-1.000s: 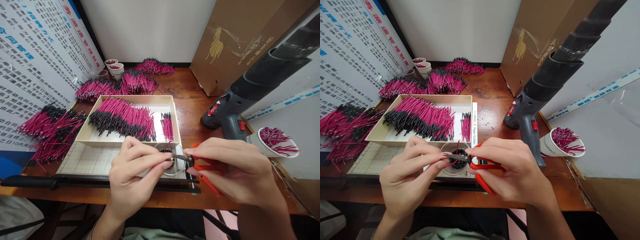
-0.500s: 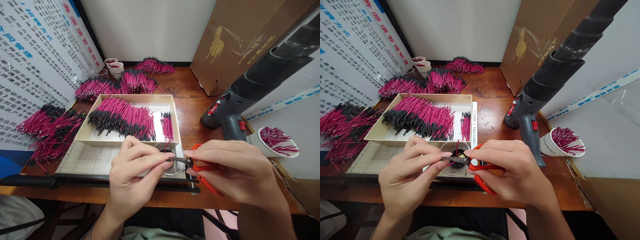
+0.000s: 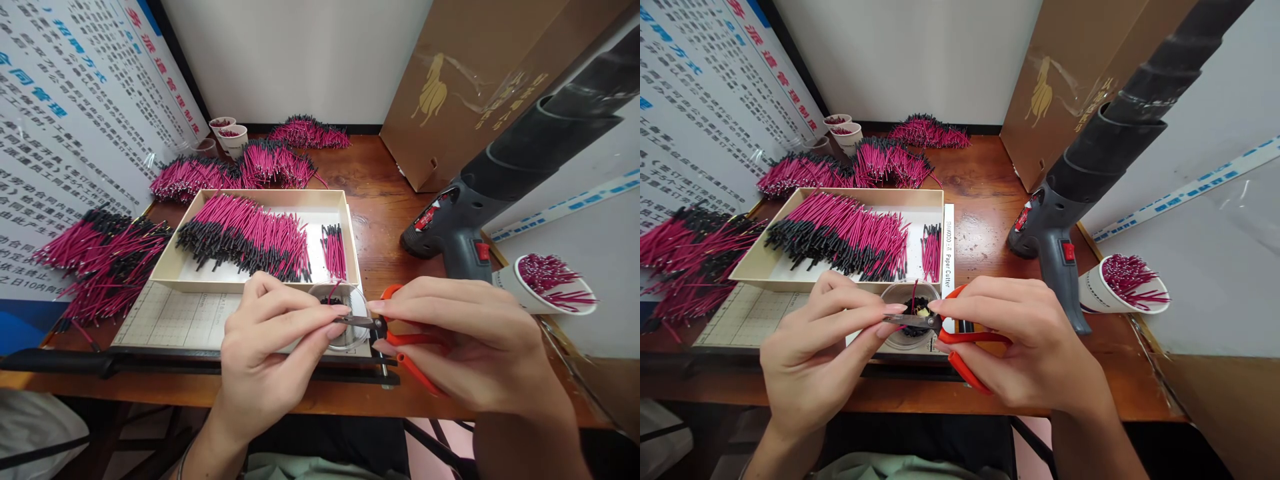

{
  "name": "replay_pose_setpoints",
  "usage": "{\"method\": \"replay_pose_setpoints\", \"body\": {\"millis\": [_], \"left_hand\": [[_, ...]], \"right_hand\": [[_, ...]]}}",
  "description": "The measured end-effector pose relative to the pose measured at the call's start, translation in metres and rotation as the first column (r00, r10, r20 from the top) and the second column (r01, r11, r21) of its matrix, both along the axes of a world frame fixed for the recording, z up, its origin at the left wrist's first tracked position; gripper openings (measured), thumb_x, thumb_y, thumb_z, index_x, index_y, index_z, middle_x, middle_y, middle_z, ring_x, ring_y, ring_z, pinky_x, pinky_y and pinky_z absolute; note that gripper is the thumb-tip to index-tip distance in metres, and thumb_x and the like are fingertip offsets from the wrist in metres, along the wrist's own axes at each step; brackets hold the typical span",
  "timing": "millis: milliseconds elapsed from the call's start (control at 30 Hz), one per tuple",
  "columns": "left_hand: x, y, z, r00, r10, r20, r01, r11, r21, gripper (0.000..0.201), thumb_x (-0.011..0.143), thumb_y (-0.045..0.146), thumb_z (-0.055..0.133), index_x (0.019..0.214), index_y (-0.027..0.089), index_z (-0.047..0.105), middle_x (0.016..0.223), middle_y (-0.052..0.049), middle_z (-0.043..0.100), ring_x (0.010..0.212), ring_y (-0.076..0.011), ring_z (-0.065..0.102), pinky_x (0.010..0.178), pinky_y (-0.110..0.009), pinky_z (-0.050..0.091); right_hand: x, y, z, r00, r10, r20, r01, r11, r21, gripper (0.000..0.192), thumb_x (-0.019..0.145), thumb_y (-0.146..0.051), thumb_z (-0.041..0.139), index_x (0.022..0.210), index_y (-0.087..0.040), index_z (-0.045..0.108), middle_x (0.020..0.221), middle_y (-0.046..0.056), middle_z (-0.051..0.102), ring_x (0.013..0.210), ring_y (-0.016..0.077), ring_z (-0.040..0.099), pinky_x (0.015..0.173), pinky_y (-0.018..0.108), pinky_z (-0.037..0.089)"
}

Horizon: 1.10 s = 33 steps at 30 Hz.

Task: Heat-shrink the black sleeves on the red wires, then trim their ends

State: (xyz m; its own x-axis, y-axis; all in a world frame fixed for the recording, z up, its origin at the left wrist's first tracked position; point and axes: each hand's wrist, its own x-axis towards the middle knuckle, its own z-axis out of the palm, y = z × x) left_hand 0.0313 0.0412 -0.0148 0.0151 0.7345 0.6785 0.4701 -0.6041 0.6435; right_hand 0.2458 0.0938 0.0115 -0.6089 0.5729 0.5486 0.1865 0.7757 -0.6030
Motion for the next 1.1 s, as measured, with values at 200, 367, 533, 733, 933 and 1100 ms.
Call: {"method": "replay_pose_setpoints", "body": {"millis": [200, 367, 533, 733, 933, 1100], "left_hand": [[-0.0002, 0.0001, 0.0000, 1.000, -0.002, -0.015, 0.002, 1.000, -0.005, 0.024, 0.087, 0.003, 0.072, 0.102, 0.022, 0.074, 0.086, 0.000, 0.073, 0.076, -0.0138, 0.057, 0.069, -0.035, 0.042], [0.0002, 0.0008, 0.0000, 1.000, 0.001, -0.027, -0.002, 1.000, -0.006, 0.023, 0.088, 0.004, 0.072, 0.102, 0.022, 0.074, 0.085, 0.000, 0.073, 0.076, -0.0139, 0.057, 0.070, -0.036, 0.042], [0.0007, 0.0012, 0.0002, 1.000, 0.003, -0.003, -0.003, 1.000, 0.007, 0.021, 0.087, 0.003, 0.073, 0.099, 0.021, 0.073, 0.086, 0.000, 0.073, 0.076, -0.0134, 0.059, 0.070, -0.035, 0.042], [0.0021, 0.0004, 0.0008, 0.999, 0.023, 0.034, -0.022, 1.000, -0.009, 0.020, 0.086, 0.005, 0.075, 0.096, 0.022, 0.072, 0.084, 0.002, 0.072, 0.076, -0.0130, 0.059, 0.070, -0.034, 0.042], [0.0033, 0.0009, 0.0002, 0.998, 0.041, 0.041, -0.041, 0.999, -0.004, 0.019, 0.086, 0.007, 0.076, 0.096, 0.024, 0.072, 0.083, 0.001, 0.073, 0.075, -0.0138, 0.058, 0.070, -0.035, 0.042], [0.0038, 0.0013, -0.0001, 0.998, 0.044, 0.043, -0.044, 0.999, 0.000, 0.020, 0.086, 0.005, 0.075, 0.095, 0.023, 0.072, 0.084, 0.001, 0.073, 0.076, -0.0131, 0.059, 0.070, -0.034, 0.043]], "right_hand": [[0.0006, 0.0012, 0.0008, 1.000, 0.009, 0.001, -0.009, 1.000, 0.010, 0.031, 0.082, -0.001, 0.071, 0.109, -0.016, 0.069, 0.082, 0.002, 0.072, 0.071, 0.0103, 0.066, 0.063, 0.020, 0.053], [-0.0003, 0.0023, 0.0035, 0.999, 0.022, 0.033, -0.022, 1.000, 0.006, 0.028, 0.086, -0.005, 0.070, 0.110, -0.019, 0.069, 0.081, 0.002, 0.074, 0.069, 0.0110, 0.068, 0.061, 0.021, 0.054], [0.0004, 0.0016, 0.0040, 0.999, -0.030, 0.038, 0.029, 0.999, 0.029, 0.030, 0.085, -0.003, 0.069, 0.109, -0.020, 0.068, 0.082, 0.002, 0.075, 0.067, 0.0105, 0.067, 0.059, 0.021, 0.053], [0.0005, 0.0000, 0.0022, 1.000, -0.025, -0.006, 0.025, 1.000, 0.010, 0.028, 0.083, -0.006, 0.072, 0.107, -0.021, 0.068, 0.082, 0.001, 0.074, 0.069, 0.0113, 0.067, 0.059, 0.021, 0.052], [-0.0020, 0.0011, -0.0005, 1.000, -0.019, -0.005, 0.019, 1.000, 0.004, 0.030, 0.082, -0.004, 0.072, 0.108, -0.020, 0.070, 0.081, 0.001, 0.073, 0.067, 0.0109, 0.066, 0.059, 0.021, 0.052], [-0.0010, 0.0019, 0.0030, 1.000, -0.007, 0.019, 0.007, 1.000, 0.023, 0.032, 0.083, -0.001, 0.069, 0.109, -0.018, 0.069, 0.085, 0.003, 0.075, 0.072, 0.0108, 0.069, 0.063, 0.019, 0.054]]}}
